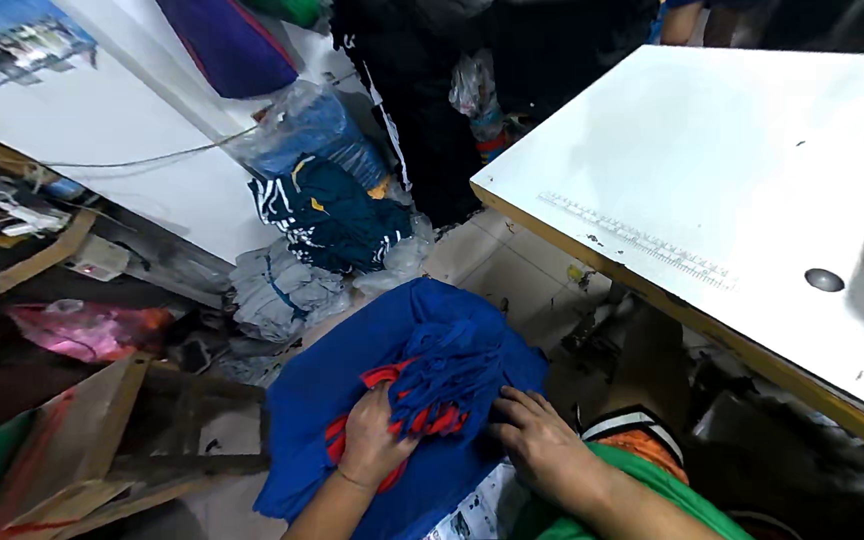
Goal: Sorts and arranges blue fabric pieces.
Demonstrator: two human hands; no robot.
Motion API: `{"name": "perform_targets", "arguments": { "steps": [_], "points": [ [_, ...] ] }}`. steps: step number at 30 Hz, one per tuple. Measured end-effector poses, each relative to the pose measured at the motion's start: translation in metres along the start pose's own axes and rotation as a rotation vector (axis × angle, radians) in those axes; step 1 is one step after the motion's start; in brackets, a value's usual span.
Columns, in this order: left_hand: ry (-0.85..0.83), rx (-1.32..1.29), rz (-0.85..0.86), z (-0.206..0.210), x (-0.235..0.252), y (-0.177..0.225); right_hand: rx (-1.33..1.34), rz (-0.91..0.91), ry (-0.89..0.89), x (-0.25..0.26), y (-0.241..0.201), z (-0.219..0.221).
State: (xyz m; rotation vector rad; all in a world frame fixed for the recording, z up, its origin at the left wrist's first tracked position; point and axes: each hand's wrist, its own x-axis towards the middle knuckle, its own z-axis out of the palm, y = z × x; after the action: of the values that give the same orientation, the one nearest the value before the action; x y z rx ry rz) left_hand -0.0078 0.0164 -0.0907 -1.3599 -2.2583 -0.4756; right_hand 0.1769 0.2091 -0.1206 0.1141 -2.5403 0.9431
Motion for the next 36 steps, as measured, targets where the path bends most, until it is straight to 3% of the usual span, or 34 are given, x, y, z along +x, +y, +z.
{"name": "perform_targets", "arguments": {
  "steps": [3,6,8,10,14,18,20,23,25,27,29,31,36],
  "points": [
    [-0.050,0.042,-0.039,-0.008,0.007,0.014,0.039,-0.049,0.168,0.003,-0.009,-0.007],
    [-0.289,0.028,-0.049,-0.034,0.017,0.037,0.080,-0.083,0.307,0.013,-0.030,-0.015],
    [-0.216,0.092,0.042,-0.029,0.009,0.048,0.060,-0.129,0.360,0.016,-0.040,-0.011],
    [-0.100,0.111,0.001,-0.021,-0.007,0.064,0.011,-0.181,0.365,0.019,-0.044,-0.002],
    [-0.208,-0.026,-0.241,-0.033,-0.026,0.093,0.065,-0.132,0.221,0.023,-0.048,0.006],
    [-0.279,-0.154,-0.194,-0.052,-0.021,0.091,0.007,-0.161,0.195,0.029,-0.041,-0.006],
    [-0.228,-0.176,-0.125,-0.068,-0.024,0.082,0.018,-0.146,0.221,0.039,-0.043,-0.022],
    [0.033,-0.127,-0.189,-0.096,-0.038,0.057,0.010,-0.159,0.219,0.074,-0.054,-0.052],
    [0.097,-0.127,-0.343,-0.108,-0.048,0.033,-0.021,-0.230,0.103,0.097,-0.059,-0.063],
    [-0.012,-0.177,-0.494,-0.116,-0.055,0.014,-0.073,-0.275,-0.066,0.115,-0.057,-0.060],
    [-0.174,-0.224,-0.569,-0.116,-0.057,0.005,-0.081,-0.144,-0.331,0.126,-0.056,-0.059],
    [-0.232,-0.241,-0.610,-0.108,-0.059,0.004,-0.033,0.052,-0.560,0.128,-0.053,-0.060],
    [-0.127,-0.352,-0.703,-0.102,-0.061,-0.002,0.165,0.133,-0.316,0.087,-0.025,-0.049]
  ]
}}
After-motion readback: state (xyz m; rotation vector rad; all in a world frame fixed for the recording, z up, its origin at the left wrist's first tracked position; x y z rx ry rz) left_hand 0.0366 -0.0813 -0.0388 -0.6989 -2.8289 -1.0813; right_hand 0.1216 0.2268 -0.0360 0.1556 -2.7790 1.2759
